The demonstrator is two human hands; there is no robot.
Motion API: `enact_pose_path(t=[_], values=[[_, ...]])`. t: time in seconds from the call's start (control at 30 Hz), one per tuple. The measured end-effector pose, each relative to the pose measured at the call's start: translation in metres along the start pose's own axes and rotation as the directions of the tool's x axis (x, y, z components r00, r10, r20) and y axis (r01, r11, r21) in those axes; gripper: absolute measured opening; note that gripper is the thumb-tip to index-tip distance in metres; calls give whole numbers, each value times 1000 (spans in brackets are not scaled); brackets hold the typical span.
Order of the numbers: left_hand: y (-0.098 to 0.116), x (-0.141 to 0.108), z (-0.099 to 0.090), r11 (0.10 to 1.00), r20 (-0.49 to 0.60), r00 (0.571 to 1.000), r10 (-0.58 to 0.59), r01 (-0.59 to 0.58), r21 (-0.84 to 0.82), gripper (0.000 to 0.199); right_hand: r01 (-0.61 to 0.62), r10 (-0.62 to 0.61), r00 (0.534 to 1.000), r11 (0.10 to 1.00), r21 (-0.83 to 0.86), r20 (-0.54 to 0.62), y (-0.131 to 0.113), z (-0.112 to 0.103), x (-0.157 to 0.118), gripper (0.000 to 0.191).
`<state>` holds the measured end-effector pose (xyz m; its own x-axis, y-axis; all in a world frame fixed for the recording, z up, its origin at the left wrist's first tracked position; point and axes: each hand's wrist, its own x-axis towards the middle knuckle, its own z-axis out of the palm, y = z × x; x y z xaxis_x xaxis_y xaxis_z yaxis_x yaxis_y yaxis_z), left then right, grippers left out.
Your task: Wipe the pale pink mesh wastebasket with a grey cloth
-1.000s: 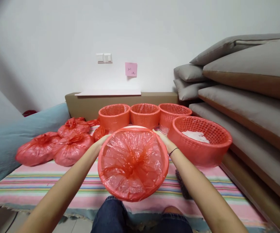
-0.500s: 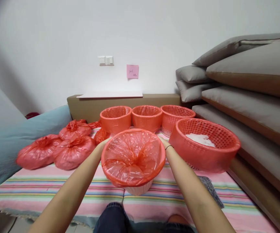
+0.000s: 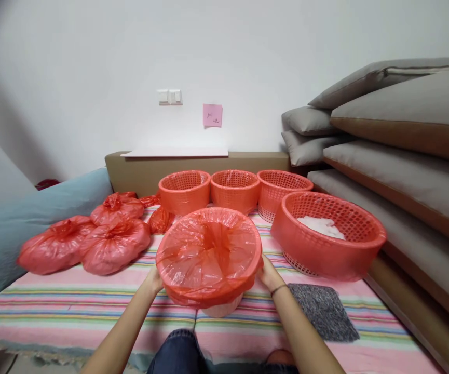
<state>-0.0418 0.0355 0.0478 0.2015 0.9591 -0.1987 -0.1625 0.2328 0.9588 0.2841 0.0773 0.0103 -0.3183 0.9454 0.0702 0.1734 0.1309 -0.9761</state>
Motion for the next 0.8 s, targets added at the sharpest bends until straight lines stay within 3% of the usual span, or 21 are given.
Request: enact_pose_path(t=[0.1, 0.17, 0.23, 0.3, 0.37, 0.47, 0.63, 0.7, 0.8], values=[[-29, -27, -16, 947, -194, 981, 8, -70, -314, 30, -64, 95, 992, 951, 303, -89, 12, 4, -33, 60], [-38, -45, -17, 907, -268, 963, 29, -139, -399, 28, -85, 150, 982, 890, 449, -111, 10, 7, -54, 56], [-39, -61, -10, 886, -315, 945, 87, -218, -410, 32, -75, 161, 977, 871, 486, -138, 3, 11, -71, 50], [-37, -69, 1, 874, -361, 921, 146, -291, -390, 52, -29, 162, 965, 848, 530, -205, -3, 14, -79, 46], [-37, -71, 11, 876, -383, 908, 173, -319, -361, 60, 35, 184, 938, 793, 608, -294, -2, 18, -82, 44], [-52, -66, 19, 934, -406, 906, 119, -241, -264, 47, 101, 267, 870, 726, 680, -414, 18, 26, -86, 46], [-86, -51, 21, 996, -561, 828, -6, -45, -77, 20, -10, 412, 753, 787, 617, -513, 64, 46, -105, 36], [-88, -47, 19, 998, -569, 822, 13, -44, -40, 14, -23, 414, 730, 810, 586, -544, 71, 48, -112, 32], [-75, -44, 11, 996, -589, 804, 78, -82, 20, 9, -5, 375, 677, 863, 505, -634, 64, 34, -115, 36]])
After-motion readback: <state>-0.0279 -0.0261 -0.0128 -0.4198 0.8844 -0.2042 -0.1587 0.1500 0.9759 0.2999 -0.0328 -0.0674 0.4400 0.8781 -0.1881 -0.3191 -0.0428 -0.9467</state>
